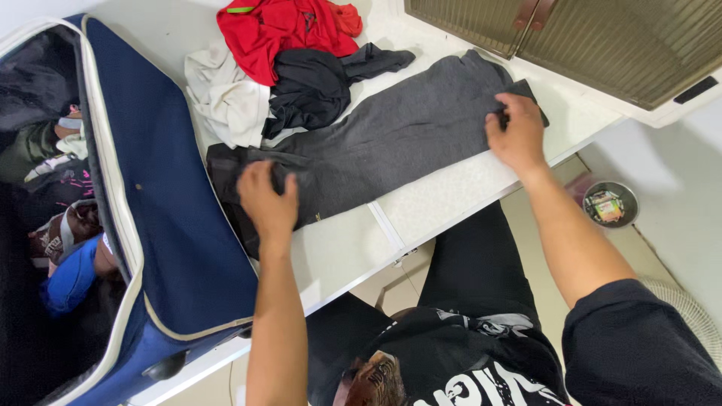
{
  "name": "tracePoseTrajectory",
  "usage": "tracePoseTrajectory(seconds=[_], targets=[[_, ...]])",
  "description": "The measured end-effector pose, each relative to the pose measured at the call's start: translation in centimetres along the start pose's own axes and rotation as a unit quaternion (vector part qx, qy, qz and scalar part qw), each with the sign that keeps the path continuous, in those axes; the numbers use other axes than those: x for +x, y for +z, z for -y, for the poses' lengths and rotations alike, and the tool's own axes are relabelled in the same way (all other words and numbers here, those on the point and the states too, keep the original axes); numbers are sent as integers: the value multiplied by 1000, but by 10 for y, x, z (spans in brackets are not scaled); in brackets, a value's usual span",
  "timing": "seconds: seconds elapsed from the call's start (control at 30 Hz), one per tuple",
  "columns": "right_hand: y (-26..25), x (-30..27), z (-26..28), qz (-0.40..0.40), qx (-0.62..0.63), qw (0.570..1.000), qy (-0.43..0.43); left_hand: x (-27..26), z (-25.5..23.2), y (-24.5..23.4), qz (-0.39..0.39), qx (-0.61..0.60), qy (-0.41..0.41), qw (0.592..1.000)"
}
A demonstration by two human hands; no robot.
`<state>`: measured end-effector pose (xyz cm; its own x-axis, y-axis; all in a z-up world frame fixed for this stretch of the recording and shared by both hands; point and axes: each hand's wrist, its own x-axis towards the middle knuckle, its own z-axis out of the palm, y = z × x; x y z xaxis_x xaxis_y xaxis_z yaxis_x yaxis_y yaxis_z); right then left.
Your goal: The person folds several garments on a white countertop and places them into an open blue suitcase. Items handled include a blue pouch, a dark gray pair of pants, and a black hoodie. The person smooths and folds each item before packing it.
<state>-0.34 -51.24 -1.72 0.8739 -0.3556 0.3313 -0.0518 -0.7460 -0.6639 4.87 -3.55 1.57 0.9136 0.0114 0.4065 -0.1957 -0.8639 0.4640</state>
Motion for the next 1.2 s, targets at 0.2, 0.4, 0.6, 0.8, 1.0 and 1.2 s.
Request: tracePoseTrajectory(seconds=[0.2, 0.4, 0.6, 0.8, 1.0, 1.2], targets=[[25, -9, 8, -6, -226, 961, -157, -45, -15, 23, 89, 117, -4, 989], [9, 7, 8, 21, -231, 968, -95, -69, -36, 6, 103, 132, -11, 986], [1, 32, -8, 39, -166, 983, -71, -75, -38, 1, 90, 120, -18, 989], [1, 60, -21, 67, -162, 975, -136, -37, 3, -4, -26, 93, -111, 989], [-6, 72, -3, 25, -142, 979, -142, -30, 21, 2, -68, 43, -141, 987], [7, 83, 14, -62, -101, 979, -166, -27, 21, -12, -194, -3, -110, 975]])
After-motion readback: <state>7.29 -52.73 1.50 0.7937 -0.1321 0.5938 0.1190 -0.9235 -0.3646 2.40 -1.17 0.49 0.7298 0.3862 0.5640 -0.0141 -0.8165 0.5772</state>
